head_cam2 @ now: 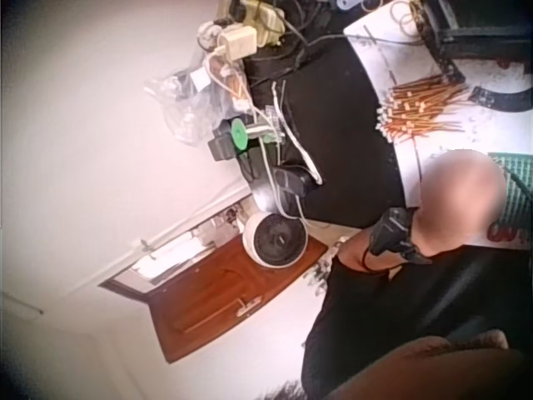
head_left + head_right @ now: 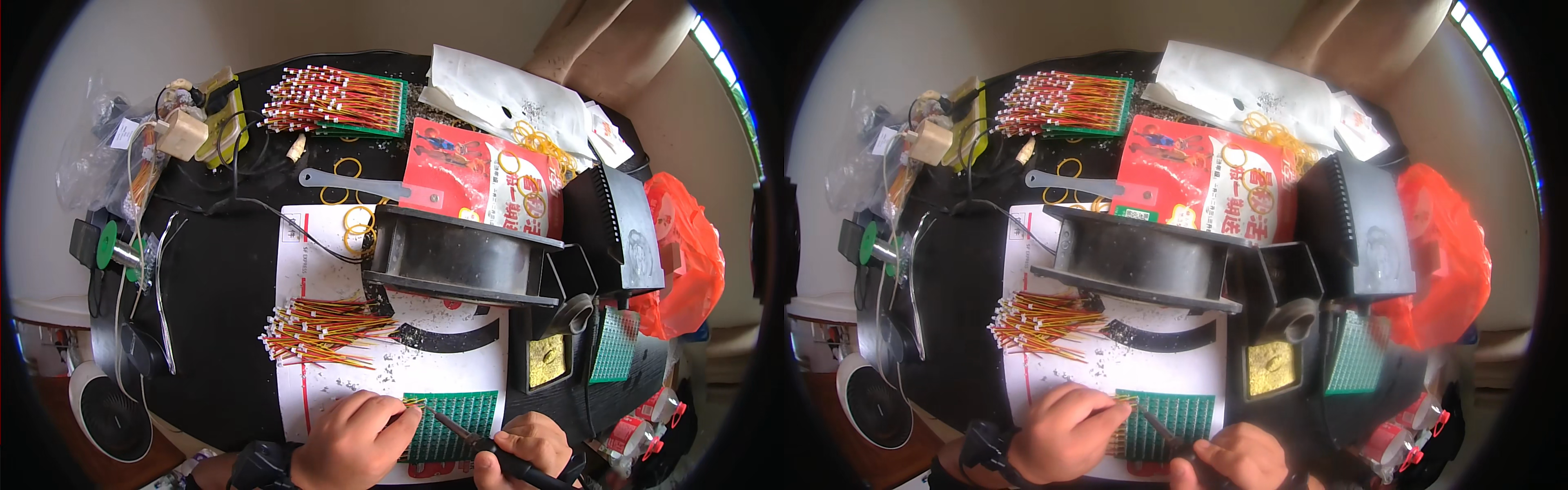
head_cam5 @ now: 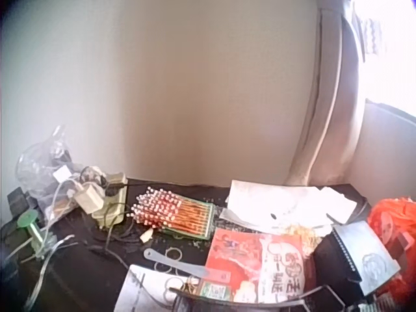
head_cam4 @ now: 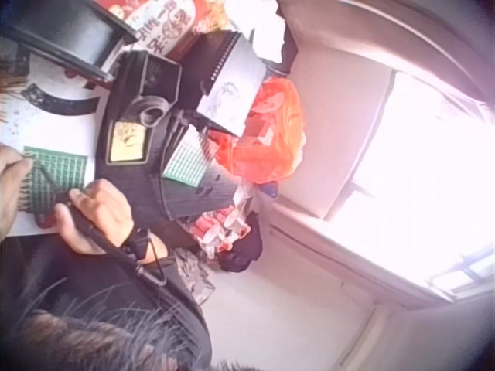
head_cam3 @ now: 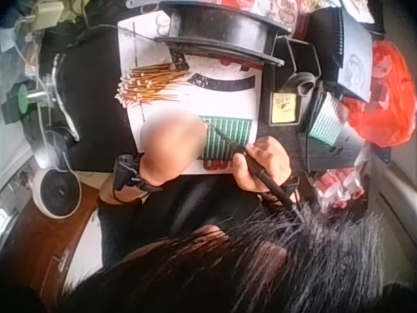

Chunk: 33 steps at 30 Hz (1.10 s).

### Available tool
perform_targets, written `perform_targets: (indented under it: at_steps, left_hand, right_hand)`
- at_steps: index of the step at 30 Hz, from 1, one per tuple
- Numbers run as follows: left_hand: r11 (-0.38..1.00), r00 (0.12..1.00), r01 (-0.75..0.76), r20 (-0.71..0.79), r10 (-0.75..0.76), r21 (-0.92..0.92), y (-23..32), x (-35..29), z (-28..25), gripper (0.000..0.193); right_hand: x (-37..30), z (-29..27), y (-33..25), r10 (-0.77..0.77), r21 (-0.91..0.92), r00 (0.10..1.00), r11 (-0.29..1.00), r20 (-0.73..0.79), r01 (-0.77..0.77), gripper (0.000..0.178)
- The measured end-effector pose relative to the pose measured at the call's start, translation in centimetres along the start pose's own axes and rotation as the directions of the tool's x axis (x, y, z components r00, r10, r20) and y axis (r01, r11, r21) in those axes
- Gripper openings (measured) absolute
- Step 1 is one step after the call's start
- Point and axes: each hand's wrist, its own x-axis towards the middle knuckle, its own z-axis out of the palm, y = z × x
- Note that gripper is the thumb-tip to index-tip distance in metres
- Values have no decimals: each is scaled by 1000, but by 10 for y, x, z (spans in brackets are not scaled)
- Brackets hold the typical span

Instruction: Solder small electronic components onto a green PCB at an assembly station.

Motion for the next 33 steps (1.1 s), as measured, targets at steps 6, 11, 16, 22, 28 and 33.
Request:
perform_targets:
  at_steps: [6,11,16,22,28,33]
  left_hand:
    - [1000,1000,7,6,-7,0,-1,0,0,20]
    - [1000,1000,5,19,-5,5,0,0,-1,21]
    - [1000,1000,4,25,-4,-6,-1,-1,-1,23]
    - [1000,999,8,-38,-8,9,5,-2,-2,15]
    - [1000,1000,13,-24,-13,9,5,-1,-3,15]
    - [1000,999,10,-40,-9,23,6,-2,-1,14]
  right_hand:
    - [4,2,-2,116,60,992,992,-42,-114,24]
    - [2,1,-2,85,35,996,996,-12,-85,27]
    - [0,1,2,-18,-22,999,1000,35,18,32]
    - [5,-2,3,-68,-29,995,997,67,70,30]
    - [14,-5,-10,230,170,971,961,-57,-218,17]
    - [13,-6,-8,153,122,988,981,5,-152,20]
